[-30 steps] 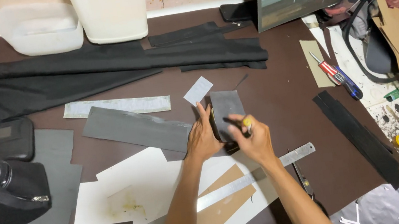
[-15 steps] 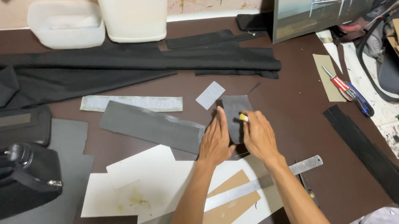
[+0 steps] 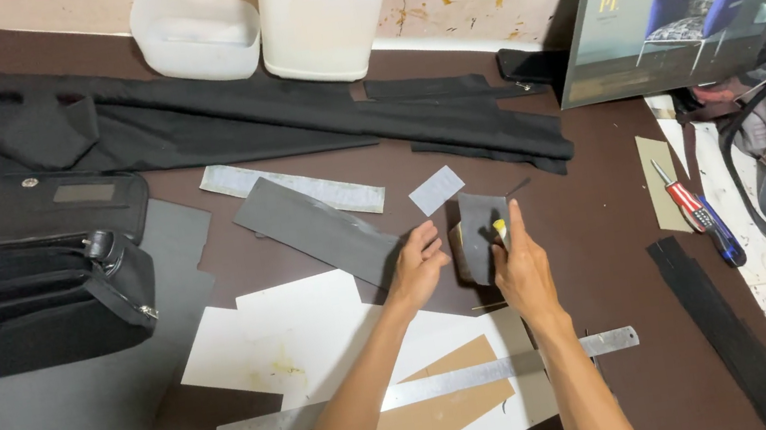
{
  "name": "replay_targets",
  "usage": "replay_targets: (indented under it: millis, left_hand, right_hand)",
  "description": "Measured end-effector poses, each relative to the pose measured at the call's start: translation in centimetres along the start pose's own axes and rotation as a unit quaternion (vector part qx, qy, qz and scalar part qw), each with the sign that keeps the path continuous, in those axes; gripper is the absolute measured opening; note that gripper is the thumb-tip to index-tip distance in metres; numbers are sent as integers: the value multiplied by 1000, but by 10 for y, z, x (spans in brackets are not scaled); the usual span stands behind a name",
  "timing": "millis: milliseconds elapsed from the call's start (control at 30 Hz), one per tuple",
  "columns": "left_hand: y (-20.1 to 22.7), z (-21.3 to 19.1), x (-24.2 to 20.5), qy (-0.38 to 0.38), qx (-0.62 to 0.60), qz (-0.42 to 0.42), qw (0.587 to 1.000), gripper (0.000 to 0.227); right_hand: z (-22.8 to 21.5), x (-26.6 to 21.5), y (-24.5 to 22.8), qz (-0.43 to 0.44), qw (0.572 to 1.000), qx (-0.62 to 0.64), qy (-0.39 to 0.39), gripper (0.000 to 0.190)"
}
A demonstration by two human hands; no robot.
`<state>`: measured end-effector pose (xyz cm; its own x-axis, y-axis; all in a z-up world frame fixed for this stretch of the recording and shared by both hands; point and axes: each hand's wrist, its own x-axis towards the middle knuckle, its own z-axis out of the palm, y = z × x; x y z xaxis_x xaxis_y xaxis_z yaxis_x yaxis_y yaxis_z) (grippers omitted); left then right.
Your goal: Assembling leather bag components by measuring, applying glue, and bonding pieces together.
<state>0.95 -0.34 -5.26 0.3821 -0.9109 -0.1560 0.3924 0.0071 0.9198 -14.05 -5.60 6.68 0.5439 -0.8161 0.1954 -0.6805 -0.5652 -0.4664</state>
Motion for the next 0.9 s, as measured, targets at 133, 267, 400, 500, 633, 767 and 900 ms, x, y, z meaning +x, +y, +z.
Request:
replay_targets:
  millis: [133, 267, 400, 500, 633, 767, 900]
  left_hand:
    - [42, -19, -41, 23, 82, 19, 996, 64]
    - [61, -48, -82, 30, 162, 24, 986, 44]
    - [75, -80, -135, 57, 219, 77, 971, 37]
    - [84, -113, -191, 104, 306, 89, 942, 34]
    - [56, -152, -268, 220, 337, 53, 914, 30]
    - [32, -169, -317, 381, 408, 200, 805, 24]
    - [38, -172, -325, 424, 355, 185, 812, 23]
  right_hand:
    - [15, 1, 17, -5, 1000, -27, 3, 81]
    - [21, -6, 28, -4, 999, -34, 25, 78]
    - [14, -18, 23, -16, 998, -40, 51, 75]
    - [15, -31, 28, -37, 992, 16, 123, 66]
    - [30, -67, -3, -29, 974, 110, 194, 48]
    - [65, -71, -35, -25, 986, 162, 22, 52]
    - [121, -28, -25, 9, 996, 80, -48, 85]
